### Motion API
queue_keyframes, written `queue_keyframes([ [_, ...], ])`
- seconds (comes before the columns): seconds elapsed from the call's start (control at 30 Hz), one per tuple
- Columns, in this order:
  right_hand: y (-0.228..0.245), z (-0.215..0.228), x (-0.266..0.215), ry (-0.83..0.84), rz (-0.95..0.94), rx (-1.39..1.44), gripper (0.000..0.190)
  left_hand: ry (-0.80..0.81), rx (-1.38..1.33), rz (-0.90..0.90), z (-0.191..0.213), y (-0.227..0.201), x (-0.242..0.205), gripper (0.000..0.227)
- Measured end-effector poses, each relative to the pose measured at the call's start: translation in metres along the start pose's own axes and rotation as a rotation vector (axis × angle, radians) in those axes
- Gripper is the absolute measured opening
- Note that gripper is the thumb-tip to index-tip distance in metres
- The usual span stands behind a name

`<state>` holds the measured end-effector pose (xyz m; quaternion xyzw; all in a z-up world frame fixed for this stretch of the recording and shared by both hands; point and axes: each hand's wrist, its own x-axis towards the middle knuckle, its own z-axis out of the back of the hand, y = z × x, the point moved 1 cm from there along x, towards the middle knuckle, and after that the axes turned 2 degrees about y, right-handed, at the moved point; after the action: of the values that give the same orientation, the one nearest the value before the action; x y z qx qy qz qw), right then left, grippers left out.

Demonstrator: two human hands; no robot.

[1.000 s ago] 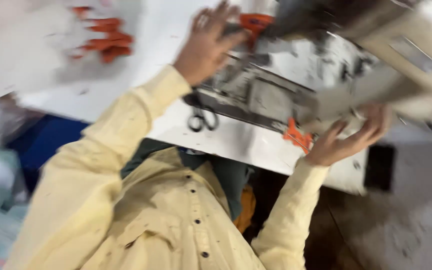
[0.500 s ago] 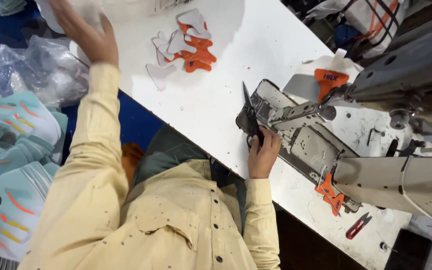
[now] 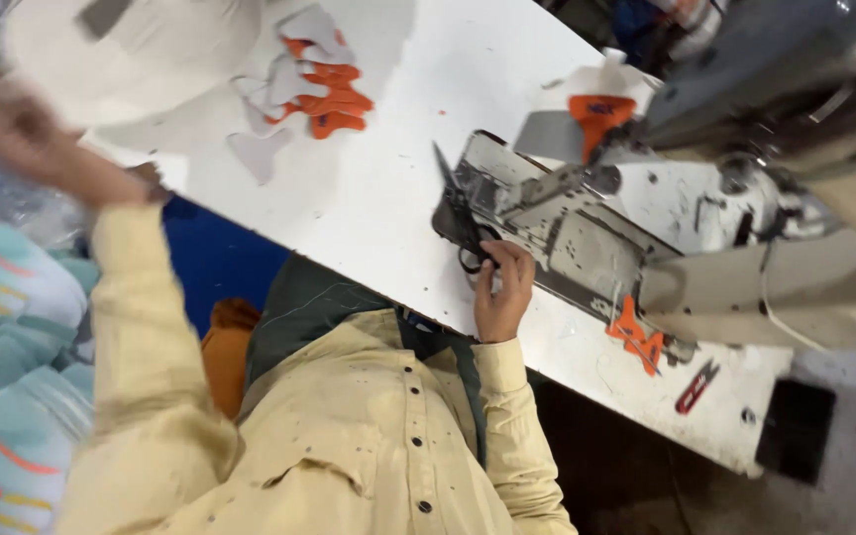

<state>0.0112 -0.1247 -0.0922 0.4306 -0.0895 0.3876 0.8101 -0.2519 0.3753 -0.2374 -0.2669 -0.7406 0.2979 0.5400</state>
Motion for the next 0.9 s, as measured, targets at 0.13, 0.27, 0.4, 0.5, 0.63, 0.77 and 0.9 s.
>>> queue_keyframes([
  [0.13,0.022,0.016,-0.008,-0.037,-0.002,0.047,0.018,0.222,-0.103,0.236,-0.022,-0.120,-0.001,0.025],
  [0.27,0.048,0.022,-0.010,0.076,-0.265,0.639,0.031,0.485,-0.179,0.522,-0.073,-0.180,-0.070,0.026],
  [0.4,-0.051,0.009,-0.067,-0.116,-0.562,0.966,0.036,0.905,0.169,-0.047,-0.128,-0.264,-0.136,0.040],
  [0.5,-0.043,0.035,-0.061,-0.218,-0.650,0.834,0.039,1.127,0.057,-0.115,-0.148,-0.332,-0.169,0.044],
  [0.63,0.010,0.050,-0.034,-0.110,-0.485,0.690,0.040,1.401,-0.298,0.204,-0.173,-0.391,-0.199,0.048],
  [0.77,0.024,0.050,-0.026,-0.072,-0.407,0.548,0.038,1.364,-0.553,0.834,-0.186,-0.407,-0.188,0.047],
  [0.9,0.014,0.052,-0.032,-0.089,-0.368,0.678,0.034,1.312,-0.504,0.673,-0.183,-0.395,-0.194,0.038],
])
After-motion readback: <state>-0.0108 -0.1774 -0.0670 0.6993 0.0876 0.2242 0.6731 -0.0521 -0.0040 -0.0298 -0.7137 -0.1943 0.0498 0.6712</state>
